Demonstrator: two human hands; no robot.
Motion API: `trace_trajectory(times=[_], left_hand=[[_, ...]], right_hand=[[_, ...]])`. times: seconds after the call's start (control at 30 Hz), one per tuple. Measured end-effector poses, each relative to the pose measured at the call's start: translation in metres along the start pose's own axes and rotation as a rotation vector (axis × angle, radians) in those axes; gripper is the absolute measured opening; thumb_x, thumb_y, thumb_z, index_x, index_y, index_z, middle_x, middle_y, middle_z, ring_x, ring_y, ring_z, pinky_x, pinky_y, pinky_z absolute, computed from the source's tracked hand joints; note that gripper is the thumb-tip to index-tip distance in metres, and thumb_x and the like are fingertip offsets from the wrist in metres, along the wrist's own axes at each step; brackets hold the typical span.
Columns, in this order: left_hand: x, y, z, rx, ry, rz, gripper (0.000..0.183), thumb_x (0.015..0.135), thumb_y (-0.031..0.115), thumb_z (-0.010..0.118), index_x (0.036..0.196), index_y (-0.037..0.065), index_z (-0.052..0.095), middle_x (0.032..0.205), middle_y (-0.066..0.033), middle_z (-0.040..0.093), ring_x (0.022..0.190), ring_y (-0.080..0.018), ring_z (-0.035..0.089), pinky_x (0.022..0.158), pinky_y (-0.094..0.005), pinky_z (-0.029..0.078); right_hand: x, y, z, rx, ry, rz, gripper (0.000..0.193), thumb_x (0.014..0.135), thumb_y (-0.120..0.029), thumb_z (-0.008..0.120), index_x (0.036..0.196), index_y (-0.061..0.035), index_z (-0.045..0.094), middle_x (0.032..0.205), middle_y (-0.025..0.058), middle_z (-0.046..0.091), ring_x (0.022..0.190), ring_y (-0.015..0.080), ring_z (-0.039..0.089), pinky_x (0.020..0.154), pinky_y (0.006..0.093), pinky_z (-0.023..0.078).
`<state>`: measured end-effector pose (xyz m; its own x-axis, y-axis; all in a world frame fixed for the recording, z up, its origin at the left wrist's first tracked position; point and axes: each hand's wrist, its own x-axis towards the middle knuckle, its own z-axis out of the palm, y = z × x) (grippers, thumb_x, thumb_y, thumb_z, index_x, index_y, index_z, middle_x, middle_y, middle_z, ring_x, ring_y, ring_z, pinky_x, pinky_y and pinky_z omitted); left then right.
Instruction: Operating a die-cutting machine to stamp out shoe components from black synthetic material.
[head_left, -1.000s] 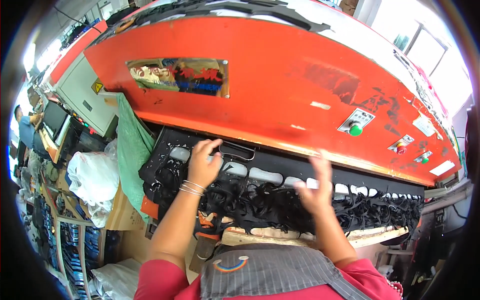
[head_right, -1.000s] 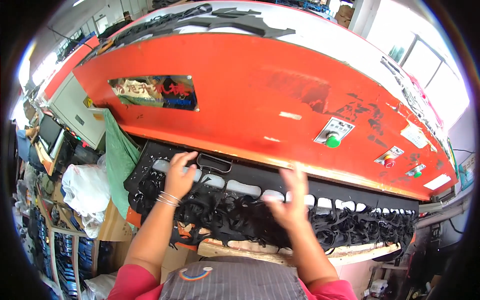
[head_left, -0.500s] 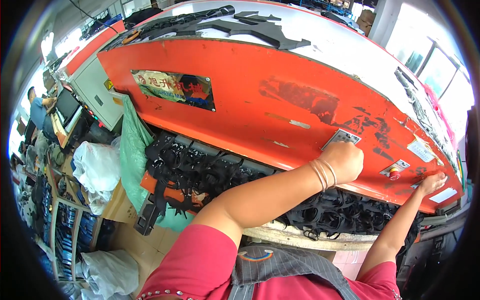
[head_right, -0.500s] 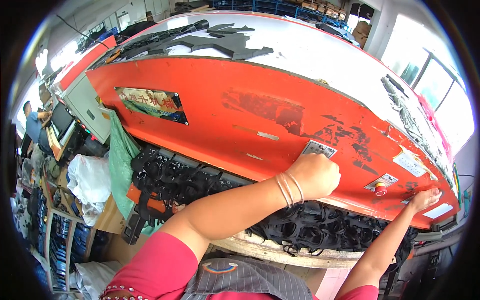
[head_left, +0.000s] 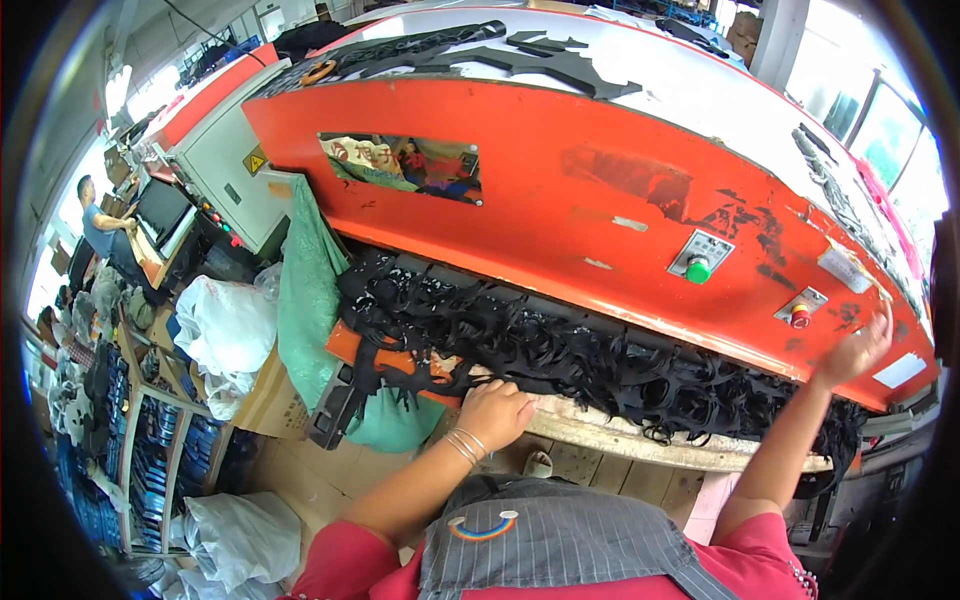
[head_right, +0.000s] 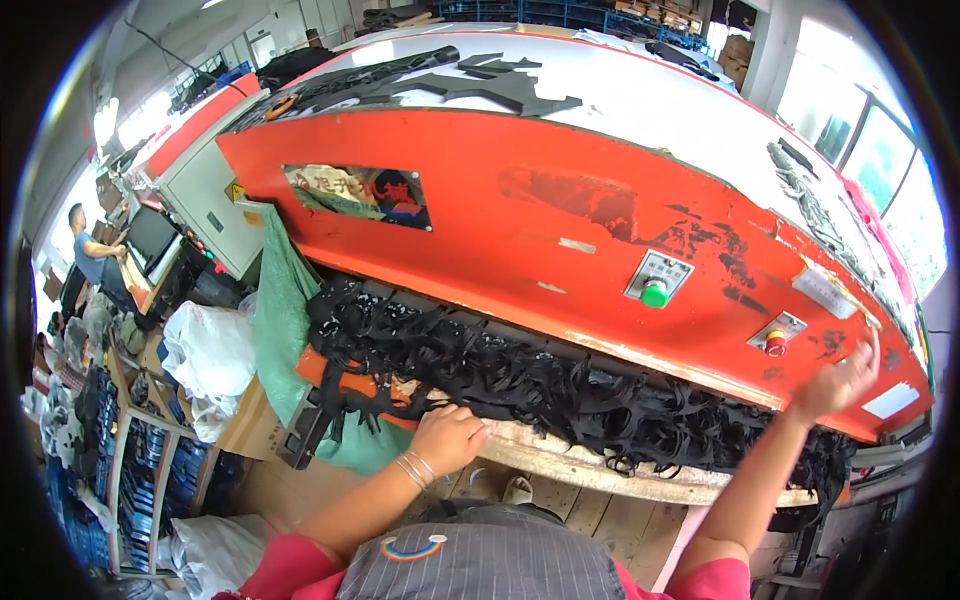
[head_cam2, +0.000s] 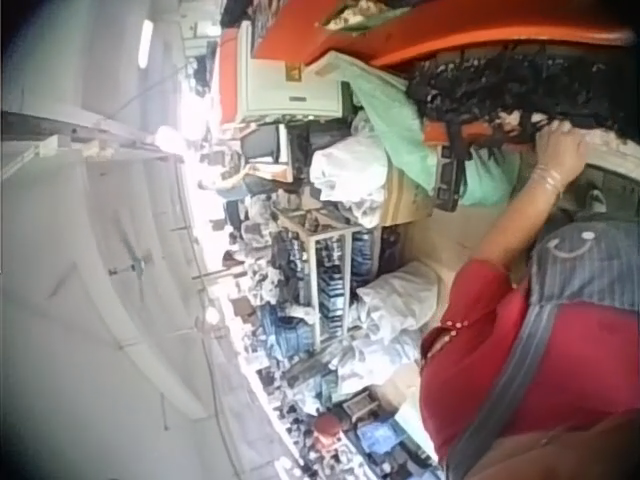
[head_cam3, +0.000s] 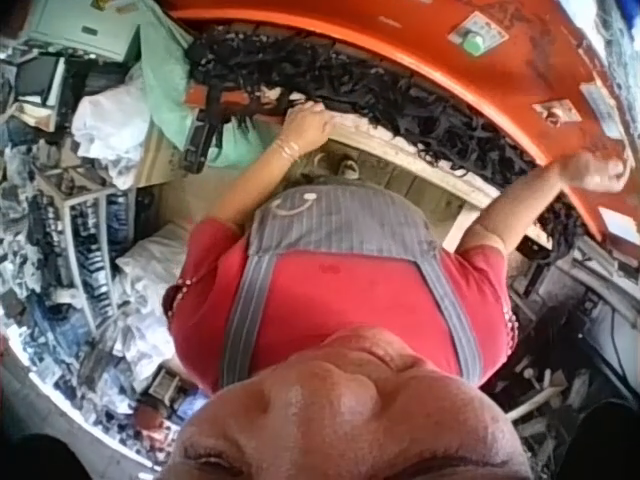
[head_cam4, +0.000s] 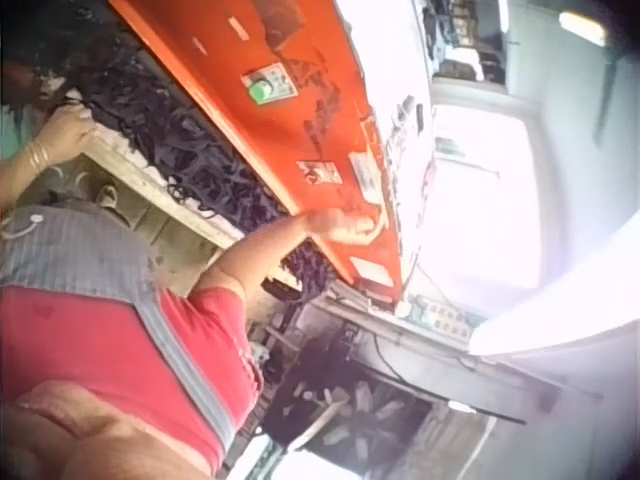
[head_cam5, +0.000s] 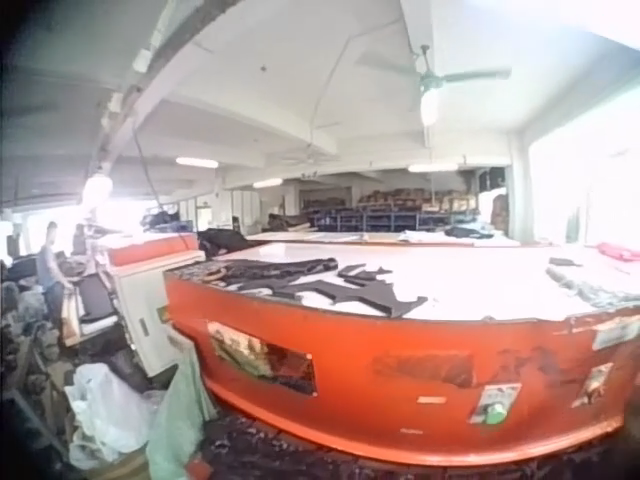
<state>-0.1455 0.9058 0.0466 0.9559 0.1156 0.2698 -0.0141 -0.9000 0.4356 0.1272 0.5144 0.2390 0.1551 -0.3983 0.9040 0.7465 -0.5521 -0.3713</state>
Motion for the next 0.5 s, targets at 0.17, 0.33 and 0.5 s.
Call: trace_trajectory(times=[0.17,0.33,0.5], left_hand=[[-0.011,-0.004,0.008,0.061,0.124,-0.032,0.018,0.082,0.025,0.059,0.075,0.01,0.066,0.077,-0.0056,0.058,0.082,-0.0251,0.057,0.074,-0.0406,0.045],[-0.017,-0.02,0.011,0.038,0.221,-0.017,0.017,0.078,0.024,0.061,0.067,0.011,0.061,0.074,-0.0061,0.057,0.08,-0.0247,0.057,0.071,-0.0408,0.044],[-0.062,-0.027,-0.02,-0.106,-0.156,-0.023,0.022,0.082,0.025,0.058,0.074,0.008,0.068,0.078,-0.0093,0.062,0.084,-0.0281,0.06,0.076,-0.0422,0.047]], right_hand=[[-0.125,-0.186,0.111,0.589,-0.272,0.13,0.023,0.092,-0.009,0.055,0.112,0.0017,0.058,0.113,0.0124,0.059,0.107,0.0199,0.055,0.096,0.0341,0.042],[-0.179,-0.298,0.151,0.738,-0.797,-0.017,0.019,0.085,-0.008,0.063,0.101,0.0018,0.062,0.101,0.0161,0.063,0.098,0.0267,0.06,0.088,0.0346,0.046],[-0.263,-0.293,0.177,0.419,-1.378,0.213,0.043,0.089,-0.036,0.062,0.109,0.0023,0.062,0.102,0.0192,0.065,0.098,0.0321,0.063,0.086,0.0372,0.048]])
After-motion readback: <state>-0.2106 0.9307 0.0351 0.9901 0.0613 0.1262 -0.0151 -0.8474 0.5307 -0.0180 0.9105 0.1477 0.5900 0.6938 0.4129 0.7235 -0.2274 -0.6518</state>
